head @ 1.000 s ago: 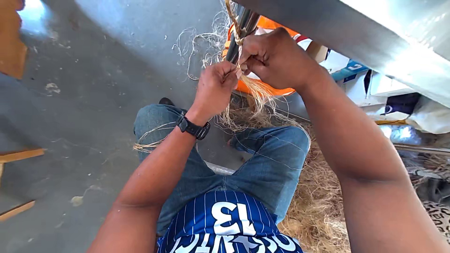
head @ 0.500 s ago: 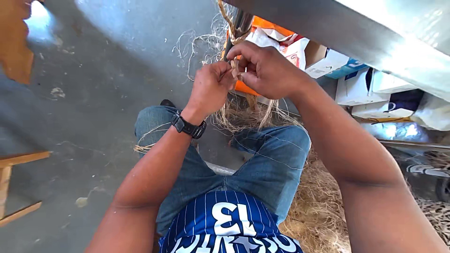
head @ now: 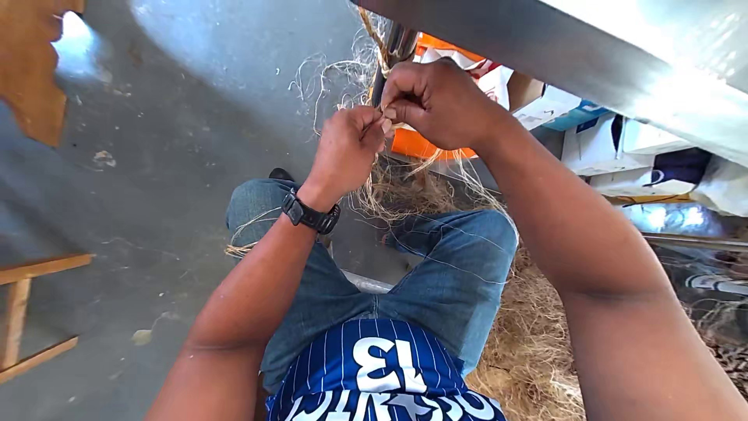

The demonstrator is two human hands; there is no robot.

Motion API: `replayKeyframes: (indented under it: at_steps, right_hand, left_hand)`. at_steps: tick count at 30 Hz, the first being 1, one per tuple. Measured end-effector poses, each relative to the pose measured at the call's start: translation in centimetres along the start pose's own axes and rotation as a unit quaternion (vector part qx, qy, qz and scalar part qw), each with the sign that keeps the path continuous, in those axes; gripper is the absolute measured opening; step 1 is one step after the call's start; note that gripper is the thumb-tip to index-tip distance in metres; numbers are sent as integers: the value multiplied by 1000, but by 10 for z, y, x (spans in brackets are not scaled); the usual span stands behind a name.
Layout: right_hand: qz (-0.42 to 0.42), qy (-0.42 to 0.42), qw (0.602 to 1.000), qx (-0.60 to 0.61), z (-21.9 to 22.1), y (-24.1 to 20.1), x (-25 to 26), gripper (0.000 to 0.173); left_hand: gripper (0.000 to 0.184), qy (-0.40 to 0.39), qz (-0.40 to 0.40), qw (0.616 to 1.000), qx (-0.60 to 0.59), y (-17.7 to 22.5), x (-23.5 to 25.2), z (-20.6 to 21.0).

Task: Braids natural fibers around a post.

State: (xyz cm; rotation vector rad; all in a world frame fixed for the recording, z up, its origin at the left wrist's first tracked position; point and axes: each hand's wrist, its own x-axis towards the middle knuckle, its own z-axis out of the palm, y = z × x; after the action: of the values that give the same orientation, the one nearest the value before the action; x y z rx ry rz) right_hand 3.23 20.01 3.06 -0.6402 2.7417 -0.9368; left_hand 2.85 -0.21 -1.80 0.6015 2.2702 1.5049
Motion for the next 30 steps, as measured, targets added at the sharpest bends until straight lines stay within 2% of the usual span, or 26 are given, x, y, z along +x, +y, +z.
replayKeyframes:
  at_steps: [6, 10, 14, 18, 21, 23, 26, 30]
  right_hand:
    - [21, 6, 994, 103, -1, 4, -4, 14]
    - [-5, -34, 997, 67, -10, 3, -2, 33]
    - [-63, -31, 997, 33, -12, 9, 3, 20]
    - [-86, -18, 996, 11, -12, 13, 3, 20]
    - [-67, -6, 998, 12, -9, 15, 1, 20]
    - [-31, 0, 999, 20, -6, 12, 0, 17]
    - [19, -3, 997, 71, -4, 8, -1, 11]
    - [35, 7, 991, 131, -2, 11, -1, 8]
  left_hand:
    - [19, -18, 8, 999, -47, -4, 4, -4]
    - [17, -37, -6, 994, -98, -3, 6, -5]
    - [18, -50, -13, 989, -139, -5, 8, -6]
    - [18, -63, -2, 987, -150, -6, 8, -6]
    - [19, -56, 4, 990, -130, -5, 7, -6]
    - [19, -36, 10, 997, -69, -4, 6, -5]
    - [22, -14, 36, 999, 17, -6, 3, -2]
    - [24, -6, 45, 998, 49, -6, 3, -1]
